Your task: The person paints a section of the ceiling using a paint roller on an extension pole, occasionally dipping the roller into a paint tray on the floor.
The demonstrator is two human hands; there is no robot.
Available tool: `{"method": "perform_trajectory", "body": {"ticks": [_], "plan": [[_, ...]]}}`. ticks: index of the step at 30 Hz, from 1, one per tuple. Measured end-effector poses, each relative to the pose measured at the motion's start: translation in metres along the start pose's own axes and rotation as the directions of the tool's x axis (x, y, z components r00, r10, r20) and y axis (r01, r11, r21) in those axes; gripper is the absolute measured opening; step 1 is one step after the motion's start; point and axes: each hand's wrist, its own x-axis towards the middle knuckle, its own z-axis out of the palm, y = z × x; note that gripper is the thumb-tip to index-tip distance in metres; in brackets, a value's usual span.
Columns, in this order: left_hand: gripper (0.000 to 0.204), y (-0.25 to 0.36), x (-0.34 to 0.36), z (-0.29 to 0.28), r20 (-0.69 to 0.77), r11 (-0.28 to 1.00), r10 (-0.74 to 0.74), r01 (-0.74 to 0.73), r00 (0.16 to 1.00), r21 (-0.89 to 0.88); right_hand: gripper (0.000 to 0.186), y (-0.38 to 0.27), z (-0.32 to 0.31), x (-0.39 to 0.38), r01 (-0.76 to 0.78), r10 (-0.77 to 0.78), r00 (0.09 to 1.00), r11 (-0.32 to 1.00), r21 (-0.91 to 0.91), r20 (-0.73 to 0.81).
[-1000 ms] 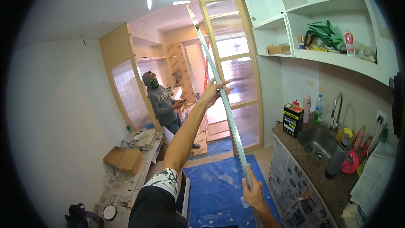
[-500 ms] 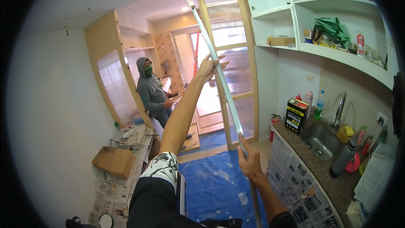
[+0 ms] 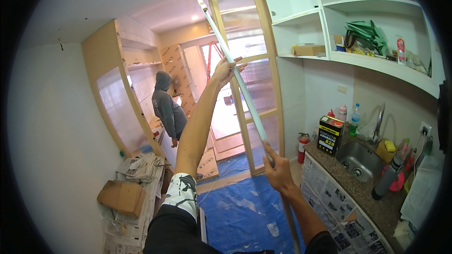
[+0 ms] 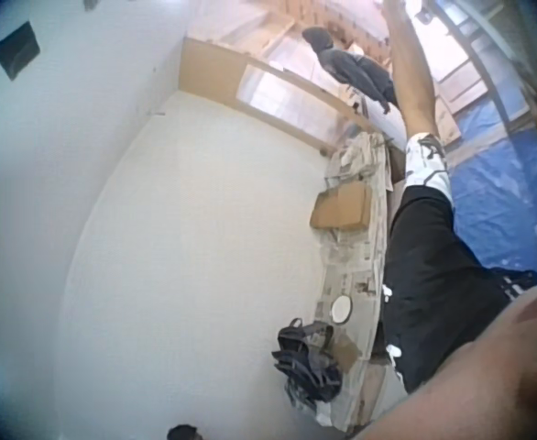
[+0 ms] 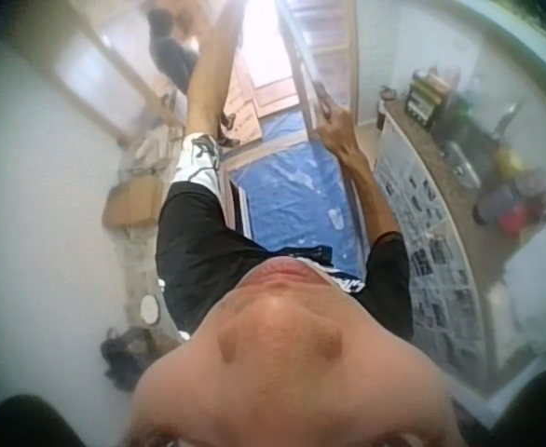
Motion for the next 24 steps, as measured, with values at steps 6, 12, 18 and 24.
{"method": "perform_trajectory", "body": {"ticks": [6,12,18,24], "plan": [[0.066,0.002,0.017,-0.005,-0.010,1.000,-0.027,0.027,1.000,-0.004,0.046,0.000,0.004,0.017,-0.002,0.002,1.000,1.000,0.027,0.004],[0.066,0.005,0.039,-0.014,0.008,1.000,-0.011,0.011,1.000,0.011,0.045,0.001,0.004,0.038,0.009,-0.008,1.000,0.999,0.033,-0.009],[0.070,0.011,0.058,-0.022,0.003,1.000,0.012,-0.012,1.000,0.027,0.044,0.000,0.005,0.059,0.047,-0.044,0.998,0.997,0.064,-0.042],[0.059,0.024,0.064,-0.015,0.020,0.996,0.040,-0.042,0.999,0.084,0.045,-0.005,0.001,0.064,0.050,-0.050,0.999,0.999,0.003,-0.016]]}}
